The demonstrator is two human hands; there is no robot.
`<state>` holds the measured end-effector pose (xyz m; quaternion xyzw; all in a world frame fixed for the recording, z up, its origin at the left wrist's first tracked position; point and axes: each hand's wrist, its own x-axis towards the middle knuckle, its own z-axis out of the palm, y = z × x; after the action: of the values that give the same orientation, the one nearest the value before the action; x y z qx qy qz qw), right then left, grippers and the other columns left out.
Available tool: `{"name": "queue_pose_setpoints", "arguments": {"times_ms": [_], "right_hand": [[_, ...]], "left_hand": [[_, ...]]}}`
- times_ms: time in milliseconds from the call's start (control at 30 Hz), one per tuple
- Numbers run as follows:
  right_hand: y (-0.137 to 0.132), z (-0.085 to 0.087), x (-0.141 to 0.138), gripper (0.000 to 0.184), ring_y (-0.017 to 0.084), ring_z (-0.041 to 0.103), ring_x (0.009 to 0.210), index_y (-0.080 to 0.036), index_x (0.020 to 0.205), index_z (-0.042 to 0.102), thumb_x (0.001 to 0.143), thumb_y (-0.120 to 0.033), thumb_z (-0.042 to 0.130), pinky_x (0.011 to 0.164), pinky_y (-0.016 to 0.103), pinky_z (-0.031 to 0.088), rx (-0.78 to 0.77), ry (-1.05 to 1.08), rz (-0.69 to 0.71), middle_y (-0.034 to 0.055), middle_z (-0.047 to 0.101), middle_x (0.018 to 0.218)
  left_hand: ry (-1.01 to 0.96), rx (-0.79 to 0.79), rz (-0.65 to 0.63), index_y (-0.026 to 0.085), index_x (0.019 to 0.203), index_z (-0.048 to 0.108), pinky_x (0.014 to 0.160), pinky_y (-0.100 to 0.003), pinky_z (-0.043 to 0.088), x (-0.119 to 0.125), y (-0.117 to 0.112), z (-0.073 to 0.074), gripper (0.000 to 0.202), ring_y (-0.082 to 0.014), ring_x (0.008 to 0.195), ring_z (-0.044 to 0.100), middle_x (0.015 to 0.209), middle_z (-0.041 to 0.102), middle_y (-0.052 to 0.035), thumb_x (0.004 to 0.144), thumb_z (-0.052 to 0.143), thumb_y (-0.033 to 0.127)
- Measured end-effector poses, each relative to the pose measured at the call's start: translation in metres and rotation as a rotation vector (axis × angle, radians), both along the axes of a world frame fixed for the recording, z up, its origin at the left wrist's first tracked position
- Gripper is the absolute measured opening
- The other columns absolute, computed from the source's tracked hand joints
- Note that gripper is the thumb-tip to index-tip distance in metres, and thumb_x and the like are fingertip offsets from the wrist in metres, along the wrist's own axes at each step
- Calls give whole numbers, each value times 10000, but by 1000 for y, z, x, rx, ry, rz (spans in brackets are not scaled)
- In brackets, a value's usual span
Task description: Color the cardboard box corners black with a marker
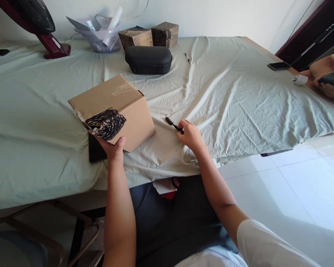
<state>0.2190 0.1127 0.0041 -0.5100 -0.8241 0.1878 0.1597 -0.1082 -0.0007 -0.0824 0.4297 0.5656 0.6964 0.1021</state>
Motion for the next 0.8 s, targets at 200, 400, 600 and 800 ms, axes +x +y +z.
{"name": "queue_pose_setpoints", "arguments": {"times_ms": [200,400,600,800], "right_hand": [[4,-8,-10,213,297,691,1034,-212,1109,680,921,-149,604,734,336,386,8,-15,-35,115,778,1193],[19,2,-43,345,354,696,1211,-168,1331,641,991,-152,582,879,395,515,-25,-84,-38,170,756,1336],[28,-4,-87,334,434,644,1336,-73,1367,646,1117,-247,508,996,501,566,23,-260,-32,306,649,1483],[32,-19,-84,267,388,680,1270,-122,1284,626,1166,-262,431,993,461,556,38,-188,-61,266,690,1380]], "left_hand": [[-48,103,51,299,1707,298,1350,-617,416,4,4,-4,1412,-437,1705,372,1799,371,-217,551,897,847],[-67,103,27,305,1743,235,1319,-616,448,8,6,-1,1481,-441,1635,481,1768,416,-229,542,891,871],[-75,92,24,319,1755,214,1349,-626,398,7,5,0,1509,-447,1654,454,1793,380,-226,532,886,891],[-66,30,50,312,1768,179,1366,-621,373,4,7,-7,1575,-461,1677,411,1816,333,-235,502,856,959]]}}
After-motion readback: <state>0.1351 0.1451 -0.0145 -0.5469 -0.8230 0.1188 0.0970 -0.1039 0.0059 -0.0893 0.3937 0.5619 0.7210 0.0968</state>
